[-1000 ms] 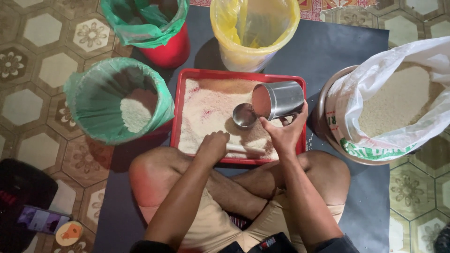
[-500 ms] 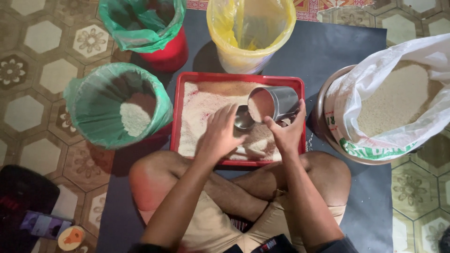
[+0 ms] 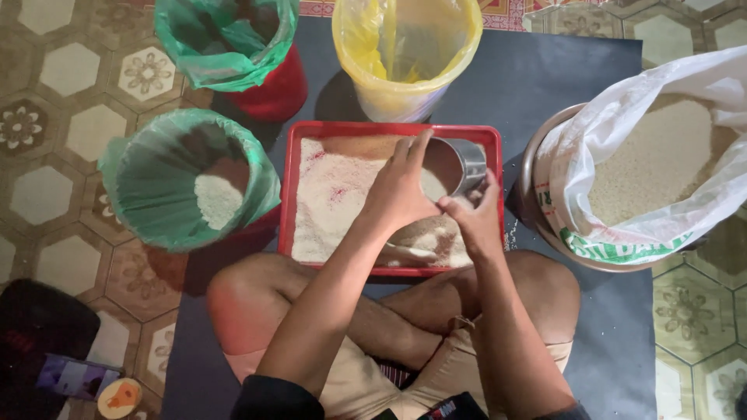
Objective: The person sitting on the floor uses cups to scoop rice from a central tray and distribute it into several surrounding bags and buckets.
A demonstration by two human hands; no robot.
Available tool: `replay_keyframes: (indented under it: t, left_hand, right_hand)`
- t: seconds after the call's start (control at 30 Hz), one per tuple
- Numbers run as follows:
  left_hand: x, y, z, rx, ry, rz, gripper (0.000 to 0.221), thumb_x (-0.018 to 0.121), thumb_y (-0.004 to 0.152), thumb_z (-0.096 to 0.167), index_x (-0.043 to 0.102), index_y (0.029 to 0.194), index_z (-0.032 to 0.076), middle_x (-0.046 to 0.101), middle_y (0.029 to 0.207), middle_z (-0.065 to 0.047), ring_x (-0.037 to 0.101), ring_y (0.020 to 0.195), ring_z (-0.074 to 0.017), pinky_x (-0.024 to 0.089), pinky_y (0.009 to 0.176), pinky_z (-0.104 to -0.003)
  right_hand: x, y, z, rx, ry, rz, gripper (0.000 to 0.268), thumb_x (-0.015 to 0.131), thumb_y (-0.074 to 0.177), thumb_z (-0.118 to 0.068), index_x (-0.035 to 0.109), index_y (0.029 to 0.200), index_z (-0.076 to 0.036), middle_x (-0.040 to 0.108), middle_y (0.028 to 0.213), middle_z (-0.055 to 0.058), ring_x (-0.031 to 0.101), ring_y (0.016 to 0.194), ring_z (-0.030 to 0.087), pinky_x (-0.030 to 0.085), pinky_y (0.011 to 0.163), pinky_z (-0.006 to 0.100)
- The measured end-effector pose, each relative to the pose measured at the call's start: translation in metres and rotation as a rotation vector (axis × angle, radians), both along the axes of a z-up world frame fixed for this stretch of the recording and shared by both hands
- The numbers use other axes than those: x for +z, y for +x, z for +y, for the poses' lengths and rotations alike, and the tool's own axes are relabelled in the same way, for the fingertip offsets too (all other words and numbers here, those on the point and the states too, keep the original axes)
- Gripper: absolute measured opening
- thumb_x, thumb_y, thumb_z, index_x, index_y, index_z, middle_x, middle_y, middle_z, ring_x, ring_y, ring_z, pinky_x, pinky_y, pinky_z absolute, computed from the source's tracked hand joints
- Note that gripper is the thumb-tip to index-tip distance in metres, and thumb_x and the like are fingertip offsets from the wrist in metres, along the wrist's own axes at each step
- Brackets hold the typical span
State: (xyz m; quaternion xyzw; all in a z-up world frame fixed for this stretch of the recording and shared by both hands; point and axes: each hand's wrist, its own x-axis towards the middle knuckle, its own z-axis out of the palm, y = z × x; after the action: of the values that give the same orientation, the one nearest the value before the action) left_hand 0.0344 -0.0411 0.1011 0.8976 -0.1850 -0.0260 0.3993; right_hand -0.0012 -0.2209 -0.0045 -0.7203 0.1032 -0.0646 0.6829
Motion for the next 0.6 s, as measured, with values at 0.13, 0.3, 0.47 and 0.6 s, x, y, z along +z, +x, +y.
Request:
replay_keyframes:
  t: [0.13,0.3,0.47,0.6]
  left_hand:
    - [-0.006,-0.001,-0.003,0.021,0.047,0.014,0.111,0.085,0.065,0.021,0.026,0.159,0.011,0.04,0.147,-0.03,0.057,0.124,-0.0571,0.055,0.101,-0.064]
    - [-0.008,-0.008,-0.005,0.054,0.025,0.101,0.11,0.078,0.069,0.02,0.019,0.161,0.009,0.036,0.15,-0.031,0.055,0.125,-0.0568,0.052,0.105,-0.064]
    - [0.006,-0.031,0.029,0.067,0.168,0.0,0.103,0.085,0.074,0.023,0.03,0.158,0.002,0.04,0.148,-0.036,0.058,0.123,-0.0542,0.047,0.106,-0.066]
    - [-0.017,-0.059,0.066,0.139,0.306,0.009,0.083,0.078,0.083,0.027,0.041,0.151,-0.001,0.043,0.148,-0.034,0.057,0.125,-0.0527,0.044,0.106,-0.065]
  right_hand:
    - [-0.023,0.001,0.011,-0.021,0.186,-0.001,0.12,0.098,0.065,-0.032,0.026,0.156,-0.003,0.044,0.141,0.027,0.055,0.122,0.037,0.061,0.083,0.05]
    - [-0.03,0.001,0.011,-0.121,0.213,-0.022,0.1,0.094,0.074,-0.017,0.029,0.147,0.003,0.049,0.12,0.021,0.061,0.1,0.03,0.062,0.068,0.042]
    - [-0.017,0.004,0.008,-0.183,0.107,-0.004,0.101,0.095,0.073,-0.023,0.031,0.146,0.003,0.051,0.122,0.022,0.062,0.106,0.031,0.06,0.081,0.043]
    - [-0.003,0.001,0.015,-0.24,0.003,-0.08,0.11,0.1,0.066,-0.019,0.03,0.147,0.006,0.047,0.134,0.032,0.056,0.125,0.042,0.05,0.109,0.044]
